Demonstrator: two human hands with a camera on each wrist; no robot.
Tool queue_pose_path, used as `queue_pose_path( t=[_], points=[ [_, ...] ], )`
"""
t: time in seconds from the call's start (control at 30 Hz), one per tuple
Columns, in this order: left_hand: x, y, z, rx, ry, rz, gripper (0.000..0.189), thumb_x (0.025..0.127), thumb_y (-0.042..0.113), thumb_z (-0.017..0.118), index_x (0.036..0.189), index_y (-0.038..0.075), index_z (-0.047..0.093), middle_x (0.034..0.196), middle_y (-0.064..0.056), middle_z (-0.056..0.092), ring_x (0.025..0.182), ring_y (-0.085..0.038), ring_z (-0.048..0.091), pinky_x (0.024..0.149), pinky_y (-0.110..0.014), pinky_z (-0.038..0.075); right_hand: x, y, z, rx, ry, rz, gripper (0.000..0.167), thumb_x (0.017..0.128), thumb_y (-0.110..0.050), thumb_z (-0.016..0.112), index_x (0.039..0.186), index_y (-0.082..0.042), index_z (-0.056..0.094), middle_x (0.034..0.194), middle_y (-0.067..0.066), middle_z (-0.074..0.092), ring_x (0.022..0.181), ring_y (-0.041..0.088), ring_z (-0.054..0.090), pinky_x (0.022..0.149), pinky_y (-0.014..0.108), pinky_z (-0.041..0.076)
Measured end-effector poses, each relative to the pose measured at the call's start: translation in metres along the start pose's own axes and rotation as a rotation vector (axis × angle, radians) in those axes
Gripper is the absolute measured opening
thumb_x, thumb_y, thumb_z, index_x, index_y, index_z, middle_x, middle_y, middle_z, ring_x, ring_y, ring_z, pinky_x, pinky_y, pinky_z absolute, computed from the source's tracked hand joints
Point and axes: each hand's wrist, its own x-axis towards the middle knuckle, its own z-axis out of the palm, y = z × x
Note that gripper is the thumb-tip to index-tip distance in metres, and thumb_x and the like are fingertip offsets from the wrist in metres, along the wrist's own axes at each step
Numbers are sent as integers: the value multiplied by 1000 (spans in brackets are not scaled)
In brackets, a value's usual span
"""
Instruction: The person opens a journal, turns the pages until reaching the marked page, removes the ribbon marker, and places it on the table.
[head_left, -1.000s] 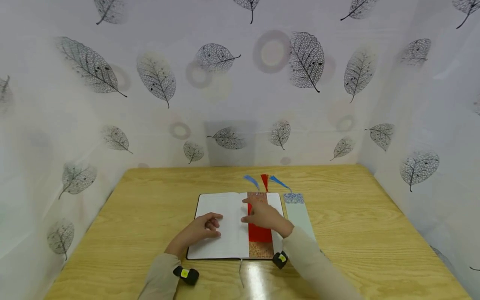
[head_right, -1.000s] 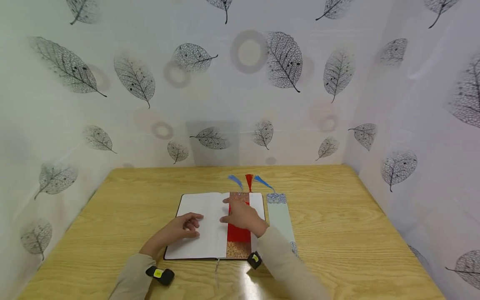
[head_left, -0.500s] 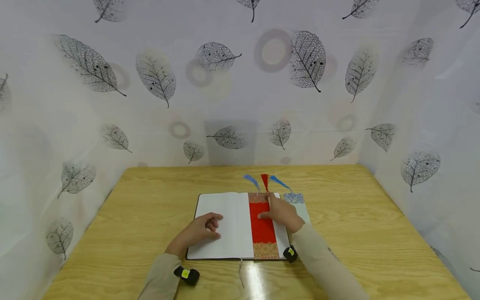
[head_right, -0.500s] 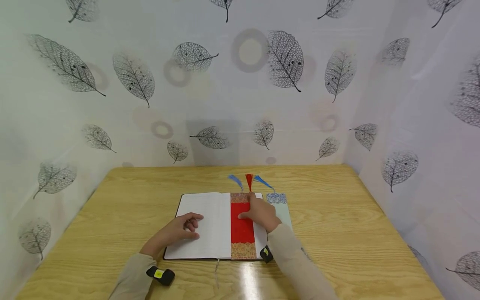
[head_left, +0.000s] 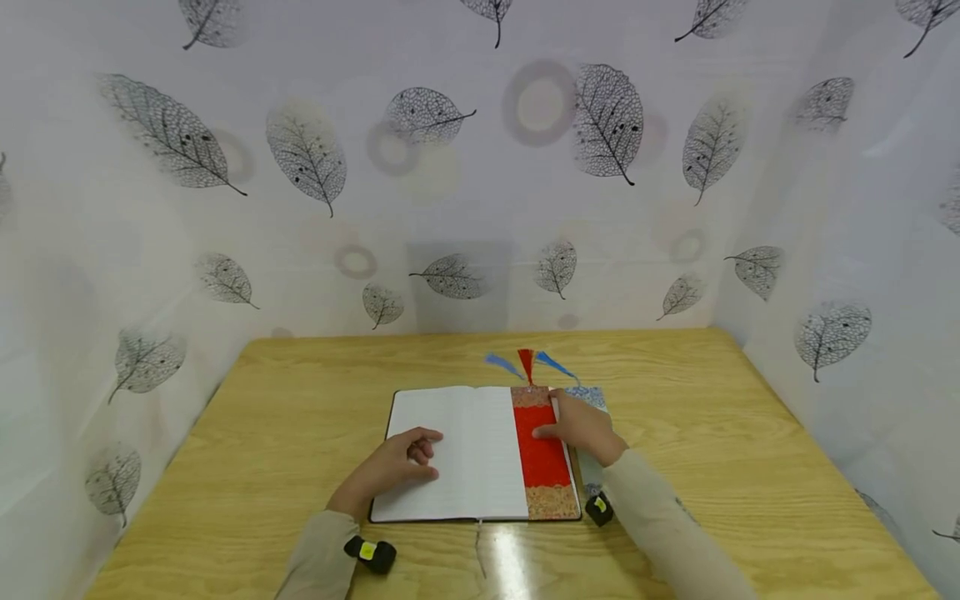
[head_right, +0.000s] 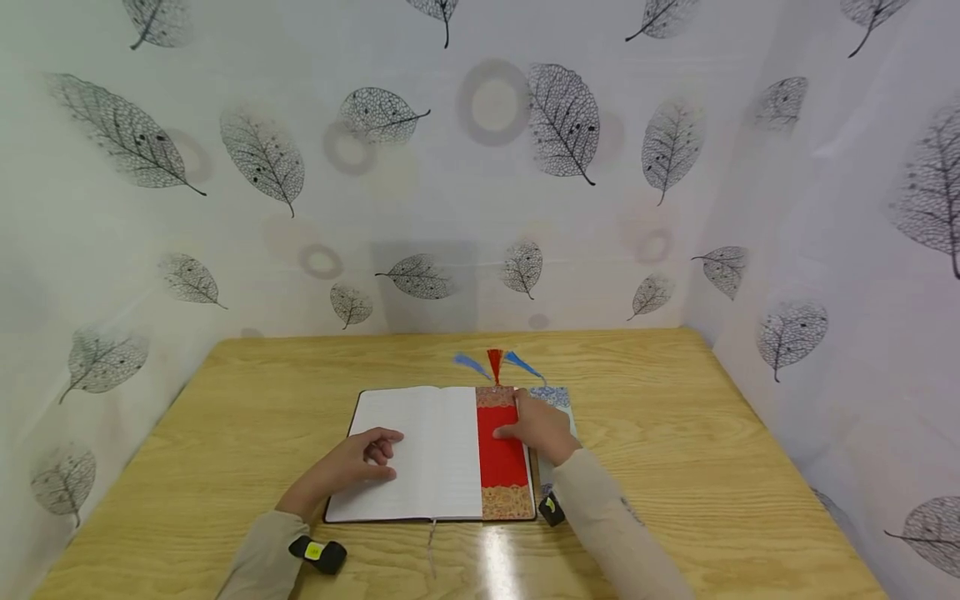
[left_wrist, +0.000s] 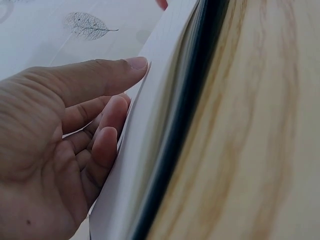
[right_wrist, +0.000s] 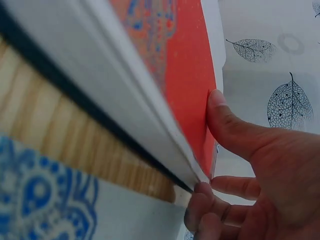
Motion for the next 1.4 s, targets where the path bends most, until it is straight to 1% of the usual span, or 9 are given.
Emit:
queue_pose_path(
  t=[0.2,0.37,0.43,0.53,0.67,0.83,1.07,1.23,1.4],
  points=[
    [-1,0,0,0,3,-4,54,79,14,79,126,1,57,96,-6,55,86,-16,51,73,-22,43,0,6,-2,-13,-8,-10,82,79,-47,76,142,-7,43,103,8,69,83,19,64,60,36,48],
    [-1,0,0,-7,0,-3,54,79,14,79,127,1,57,96,-5,55,86,-16,51,73,-22,43,-1,9,-4,19,-18,-6,80,80,-42,76,142,-5,42,109,11,68,90,23,65,66,39,50],
    [0,0,0,-10,-1,-4,54,79,14,79,127,1,57,96,-5,55,86,-16,51,73,-22,43,-1,11,-4,50,-23,-12,79,81,-39,76,143,-3,41,106,11,68,88,21,64,68,38,50],
    [0,0,0,-10,0,-8,54,79,14,79,127,2,57,96,-5,55,85,-16,50,73,-22,43,0,15,-4,138,-33,-28,76,83,-30,76,143,-1,38,89,7,68,74,17,59,64,32,46],
    [0,0,-1,-8,2,-8,53,80,14,78,126,2,57,96,-6,55,85,-16,50,72,-22,43,0,21,-6,287,-58,-75,72,86,-17,72,144,3,35,64,5,56,53,14,46,54,27,40],
    [0,-2,0,-17,5,-7,51,80,13,78,126,2,57,96,-6,56,85,-16,51,72,-22,43,0,30,-10,425,-81,-109,64,90,-7,65,145,3,34,70,5,53,51,12,41,51,26,39],
    [0,-1,0,-13,26,-16,48,80,10,77,125,2,58,94,-6,56,84,-16,51,71,-22,43,-3,40,-21,605,-79,-139,58,94,-4,58,146,1,33,81,9,52,54,13,39,50,25,38],
    [-1,0,0,-14,31,-22,48,81,9,76,124,2,59,94,-5,56,84,-16,50,70,-21,42,-7,46,-39,697,-61,-123,60,97,-8,55,149,-1,27,87,8,53,57,12,39,53,26,39],
    [-1,1,0,-15,32,-16,47,81,9,76,124,1,59,93,-6,56,83,-16,50,70,-21,42,-6,58,-66,721,4,-81,64,98,-12,56,151,-2,23,96,9,55,62,13,46,57,27,43]
  ],
)
